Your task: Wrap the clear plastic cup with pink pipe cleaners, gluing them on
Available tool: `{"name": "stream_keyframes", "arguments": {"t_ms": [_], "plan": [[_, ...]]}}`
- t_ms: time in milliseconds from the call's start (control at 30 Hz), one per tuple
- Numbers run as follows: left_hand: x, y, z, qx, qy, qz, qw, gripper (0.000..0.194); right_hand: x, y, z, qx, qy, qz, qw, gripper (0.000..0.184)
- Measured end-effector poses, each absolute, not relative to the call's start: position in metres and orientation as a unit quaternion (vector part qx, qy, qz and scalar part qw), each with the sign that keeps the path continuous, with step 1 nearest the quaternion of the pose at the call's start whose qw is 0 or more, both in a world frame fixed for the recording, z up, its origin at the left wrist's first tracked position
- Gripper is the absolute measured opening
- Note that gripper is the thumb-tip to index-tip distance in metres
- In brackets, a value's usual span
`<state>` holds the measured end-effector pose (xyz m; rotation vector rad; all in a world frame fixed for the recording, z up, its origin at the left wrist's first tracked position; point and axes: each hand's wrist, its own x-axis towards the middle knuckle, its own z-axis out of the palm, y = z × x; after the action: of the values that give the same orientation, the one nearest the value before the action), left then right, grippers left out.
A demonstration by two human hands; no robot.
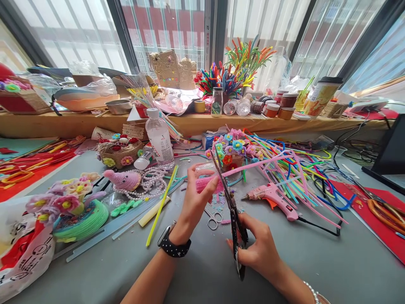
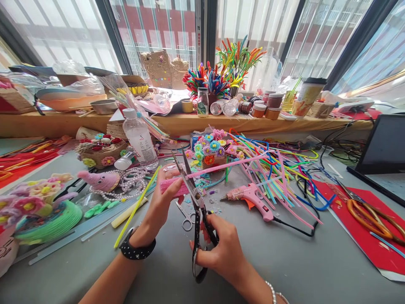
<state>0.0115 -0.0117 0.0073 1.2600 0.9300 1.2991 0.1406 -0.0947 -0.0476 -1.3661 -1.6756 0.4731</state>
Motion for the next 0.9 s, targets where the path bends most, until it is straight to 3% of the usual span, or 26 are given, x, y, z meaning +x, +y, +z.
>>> {"name": "stream_keyframes", "arguments": {"t_ms": [900], "plan": [[0.0116, -0.0114, 0.0061, 0.536, 0.403, 0.538, 0.511, 0.048, 0.1377, -0.093, -0.0485, -0.552, -0.677, 0.187, 0.449, 0.017]]}}
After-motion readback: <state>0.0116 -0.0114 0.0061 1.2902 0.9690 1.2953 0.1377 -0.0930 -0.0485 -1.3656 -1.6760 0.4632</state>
